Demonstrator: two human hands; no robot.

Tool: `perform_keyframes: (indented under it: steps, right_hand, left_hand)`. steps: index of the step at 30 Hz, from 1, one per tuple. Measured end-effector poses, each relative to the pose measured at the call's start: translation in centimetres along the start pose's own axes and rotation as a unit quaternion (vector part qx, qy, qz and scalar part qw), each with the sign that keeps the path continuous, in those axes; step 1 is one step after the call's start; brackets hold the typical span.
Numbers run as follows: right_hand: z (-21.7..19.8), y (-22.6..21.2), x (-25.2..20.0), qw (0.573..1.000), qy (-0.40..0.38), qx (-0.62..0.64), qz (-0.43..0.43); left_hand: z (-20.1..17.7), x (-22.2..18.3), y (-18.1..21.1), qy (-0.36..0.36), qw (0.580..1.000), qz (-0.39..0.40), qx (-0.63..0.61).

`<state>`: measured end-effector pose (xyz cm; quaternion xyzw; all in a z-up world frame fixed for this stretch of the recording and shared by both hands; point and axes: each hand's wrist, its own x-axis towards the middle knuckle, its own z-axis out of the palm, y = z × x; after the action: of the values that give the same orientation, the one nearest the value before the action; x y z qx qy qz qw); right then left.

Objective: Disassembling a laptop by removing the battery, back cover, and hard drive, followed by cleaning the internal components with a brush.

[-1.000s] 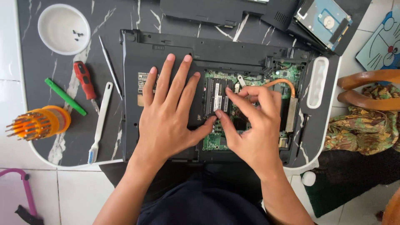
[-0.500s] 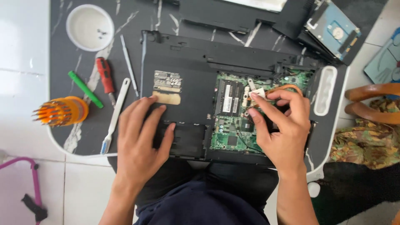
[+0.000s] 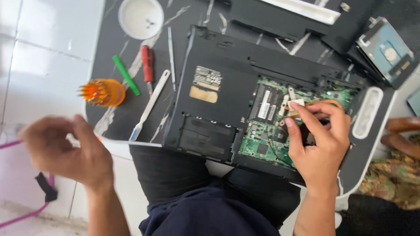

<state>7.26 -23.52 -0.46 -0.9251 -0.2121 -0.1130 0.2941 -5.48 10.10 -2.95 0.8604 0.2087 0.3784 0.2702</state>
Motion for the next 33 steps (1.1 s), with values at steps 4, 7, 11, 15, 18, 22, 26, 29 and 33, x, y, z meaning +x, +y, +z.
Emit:
perform_keyframes:
  steps: [4, 7, 11, 15, 18, 22, 26, 29, 33]
  right_hand:
    - [0.0, 0.2, 0.0, 1.000, 0.002, 0.002, 0.005]
    - [-0.1, 0.0, 0.3, 1.000, 0.006, 0.010, 0.002]
    - [-0.4, 0.0, 0.5, 1.000, 0.012, 0.015, 0.015]
    - [-1.1, 0.4, -0.2, 0.998, 0.026, 0.039, 0.038]
    - [-2.1, 0.3, -1.1, 0.997, 0.034, 0.072, 0.021]
    - [-2.8, 0.4, -2.4, 0.997, -0.036, 0.027, -0.063]
    - [-4.4, 2.7, -3.5, 0.992, 0.085, 0.077, 0.057]
    - [-5.5, 2.7, -2.7, 0.999, 0.033, -0.034, -0.013]
    - [-4.4, 3.3, -2.4, 0.994, -0.059, -0.047, -0.084]
  left_hand:
    - [-0.9, 0.4, 2.1, -0.184, 0.981, 0.003, 0.060]
    - [-0.4, -1.0, 3.9, -0.244, 0.955, -0.008, 0.171]
    - [-2.4, -2.6, 2.6, -0.244, 0.960, -0.041, 0.134]
    - [-6.1, -6.6, -2.6, -0.274, 0.948, -0.049, 0.154]
    - [-3.1, -6.0, 3.8, -0.306, 0.949, -0.042, 0.066]
    - [3.8, -1.4, 16.0, -0.381, 0.914, 0.048, -0.128]
    - [7.6, -1.2, 16.1, -0.441, 0.864, 0.033, -0.242]
    - [8.9, -1.6, 16.5, -0.473, 0.842, 0.081, -0.246]
    - [10.1, -1.7, 17.1, -0.460, 0.835, 0.139, -0.269]
